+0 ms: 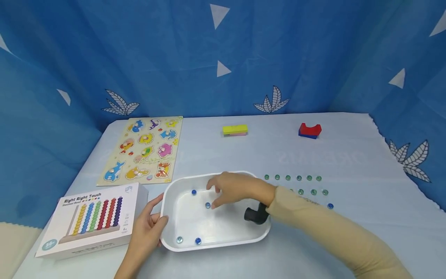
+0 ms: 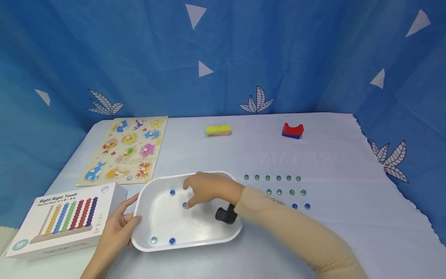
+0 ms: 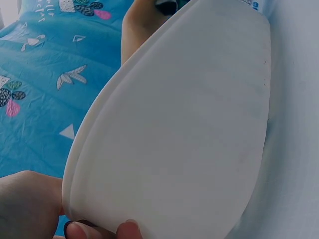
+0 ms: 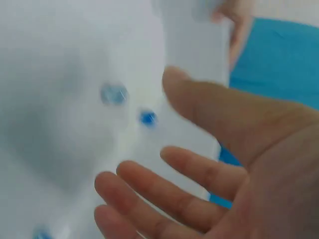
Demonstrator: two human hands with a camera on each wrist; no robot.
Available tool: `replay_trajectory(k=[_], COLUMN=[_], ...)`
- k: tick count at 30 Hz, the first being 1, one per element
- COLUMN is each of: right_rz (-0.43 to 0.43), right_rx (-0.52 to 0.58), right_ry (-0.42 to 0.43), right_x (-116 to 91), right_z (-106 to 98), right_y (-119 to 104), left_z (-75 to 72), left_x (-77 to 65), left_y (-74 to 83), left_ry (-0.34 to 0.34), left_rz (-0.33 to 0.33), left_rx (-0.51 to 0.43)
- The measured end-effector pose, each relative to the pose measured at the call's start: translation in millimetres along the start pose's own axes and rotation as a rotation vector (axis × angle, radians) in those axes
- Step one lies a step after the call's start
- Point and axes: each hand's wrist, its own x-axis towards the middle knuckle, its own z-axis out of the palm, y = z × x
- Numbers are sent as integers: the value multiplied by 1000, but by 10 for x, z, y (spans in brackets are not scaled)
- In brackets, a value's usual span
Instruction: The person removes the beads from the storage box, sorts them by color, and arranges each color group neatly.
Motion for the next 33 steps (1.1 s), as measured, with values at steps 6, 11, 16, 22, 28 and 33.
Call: replay_trajectory(k=[6, 11, 16, 22, 28, 33], right_rz=[-63, -95, -109, -139, -172, -158], right_rx=[-52, 73, 265, 511, 612, 699], right_ry=[86, 121, 136, 197, 348, 517], right_x=[274, 346, 284, -61, -556, -924], right_z=[315, 411, 310, 127, 108, 312], right_y=[-169, -117, -9, 76, 276, 503], left_z=[10, 6, 2, 3, 6, -1], left_x=[4, 5, 5, 10, 13, 7], left_y=[1, 2, 2, 2, -4, -10], left_ry=[-1, 2, -3, -7, -12, -12], left_rz=[5, 2, -10, -6, -8, -19], left_rx=[-2, 2, 8, 1, -2, 0])
